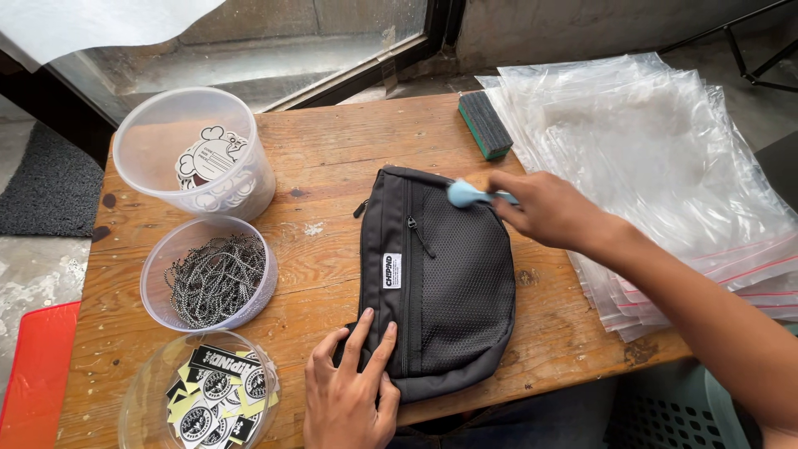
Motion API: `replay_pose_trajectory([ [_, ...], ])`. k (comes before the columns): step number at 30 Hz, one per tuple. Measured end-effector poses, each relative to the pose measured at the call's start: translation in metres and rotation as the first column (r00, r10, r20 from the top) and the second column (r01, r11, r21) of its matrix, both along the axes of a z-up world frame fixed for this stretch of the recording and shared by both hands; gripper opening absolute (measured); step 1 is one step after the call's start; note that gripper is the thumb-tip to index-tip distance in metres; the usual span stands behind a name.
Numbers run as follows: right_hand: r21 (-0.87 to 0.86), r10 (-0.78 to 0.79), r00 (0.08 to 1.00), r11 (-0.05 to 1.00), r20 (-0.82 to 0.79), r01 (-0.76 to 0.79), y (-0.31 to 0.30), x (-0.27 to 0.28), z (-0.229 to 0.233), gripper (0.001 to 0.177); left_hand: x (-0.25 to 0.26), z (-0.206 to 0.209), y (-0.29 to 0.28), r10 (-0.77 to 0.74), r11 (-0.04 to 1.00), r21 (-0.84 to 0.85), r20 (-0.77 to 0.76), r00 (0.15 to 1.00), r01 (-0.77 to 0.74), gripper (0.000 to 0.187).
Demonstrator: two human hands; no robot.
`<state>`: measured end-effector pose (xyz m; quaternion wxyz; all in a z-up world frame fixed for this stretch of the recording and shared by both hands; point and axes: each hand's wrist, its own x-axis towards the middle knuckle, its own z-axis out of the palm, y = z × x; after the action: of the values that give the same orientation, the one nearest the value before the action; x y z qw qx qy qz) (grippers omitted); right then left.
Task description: The person cleans a black mesh bag using a light blue brush, scrubbing the surface and edges. They then attach a small metal chain to a bear-shaped sticker and affix the sticker to the bag.
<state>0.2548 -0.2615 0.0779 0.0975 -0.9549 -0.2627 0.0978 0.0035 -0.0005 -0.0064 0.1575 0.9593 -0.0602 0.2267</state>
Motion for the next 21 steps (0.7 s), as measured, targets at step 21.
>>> replay_pose_trajectory([
  [21,0.321,0.195,0.959,0.912,0.205,-0.254,0.078,0.032,-0.036,0.015,-0.001,0.009,0.005,-0.089,0.995,-0.052,-0.072,0.993,0.085,0.060],
])
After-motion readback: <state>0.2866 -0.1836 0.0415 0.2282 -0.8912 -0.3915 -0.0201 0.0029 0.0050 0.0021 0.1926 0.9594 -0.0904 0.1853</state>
